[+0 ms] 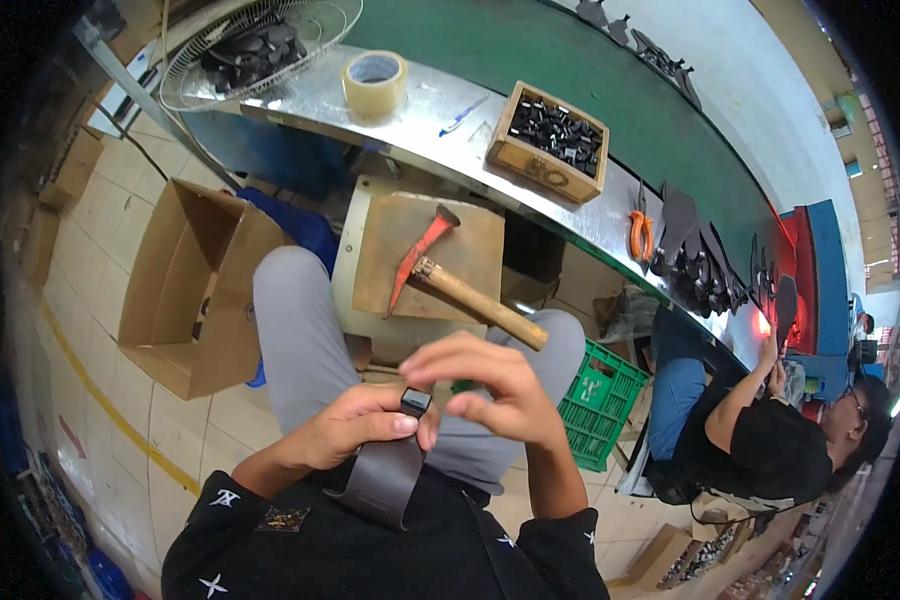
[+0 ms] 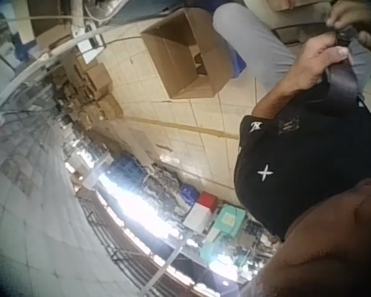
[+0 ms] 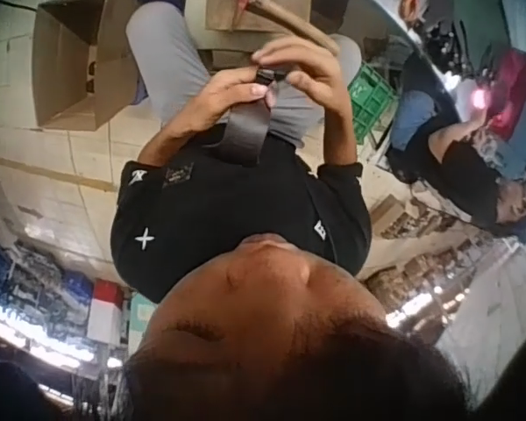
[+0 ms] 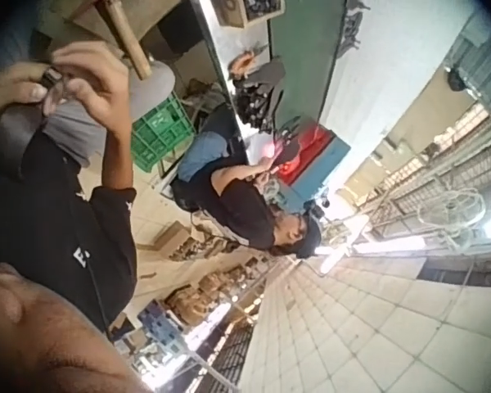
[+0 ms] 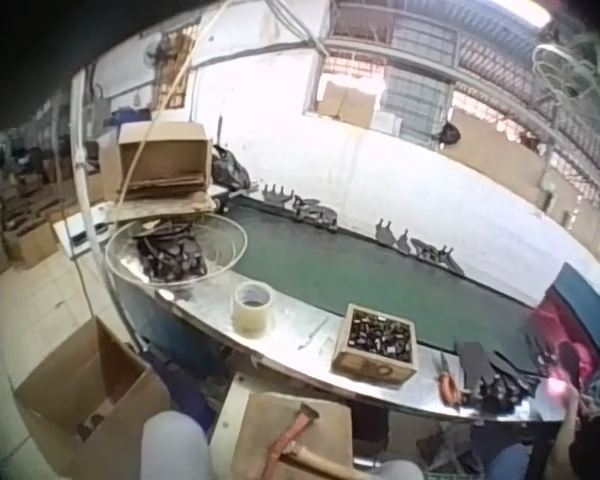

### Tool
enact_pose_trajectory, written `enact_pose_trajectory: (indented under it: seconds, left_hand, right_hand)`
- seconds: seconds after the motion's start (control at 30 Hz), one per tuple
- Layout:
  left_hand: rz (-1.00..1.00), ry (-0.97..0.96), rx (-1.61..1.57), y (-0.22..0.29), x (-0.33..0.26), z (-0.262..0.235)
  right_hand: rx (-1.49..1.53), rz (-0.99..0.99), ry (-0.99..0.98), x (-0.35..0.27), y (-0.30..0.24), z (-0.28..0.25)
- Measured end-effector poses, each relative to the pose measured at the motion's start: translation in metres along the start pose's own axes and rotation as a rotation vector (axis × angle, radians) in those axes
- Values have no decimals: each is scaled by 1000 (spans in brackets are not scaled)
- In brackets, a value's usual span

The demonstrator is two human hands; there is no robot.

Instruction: Hammering and assembling shoe components at a manufacturing workstation.

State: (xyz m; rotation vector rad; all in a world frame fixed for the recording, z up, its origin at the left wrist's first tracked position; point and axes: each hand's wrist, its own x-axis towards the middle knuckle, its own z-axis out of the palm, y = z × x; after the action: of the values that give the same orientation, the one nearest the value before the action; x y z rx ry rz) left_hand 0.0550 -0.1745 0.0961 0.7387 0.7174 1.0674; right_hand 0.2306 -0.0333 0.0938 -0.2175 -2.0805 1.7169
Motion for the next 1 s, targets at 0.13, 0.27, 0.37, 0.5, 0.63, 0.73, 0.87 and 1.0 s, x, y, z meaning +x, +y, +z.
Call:
enact_pose_trajectory:
  seconds: [0.13,0.27,0.37,0.5,0.63,0.73,0.87,1.0]
  left_hand:
    - [-106,-228,-225,-3,10,-1]
    - [-69,-273,-218,-3,7,4]
    - [-59,-265,-211,-2,12,2]
    - [168,25,181,10,17,-24]
    - [659,607,342,86,41,-82]
    - [973,1072,704,172,73,-162]
    - [1025,1456,1108,221,75,-237]
    - [1094,1231,1046,171,80,-238]
  right_hand:
    - [145,31,-77,-3,-4,0]
    - [390,112,-102,-5,-8,10]
    - [547,166,-128,-9,-1,16]
    - [119,126,391,-7,15,27]
    - [-51,115,831,-43,28,1]
    - [176,31,912,-58,25,-10]
    - [171,76,1063,-80,36,-18]
    - [-26,245,1068,-92,40,-74]
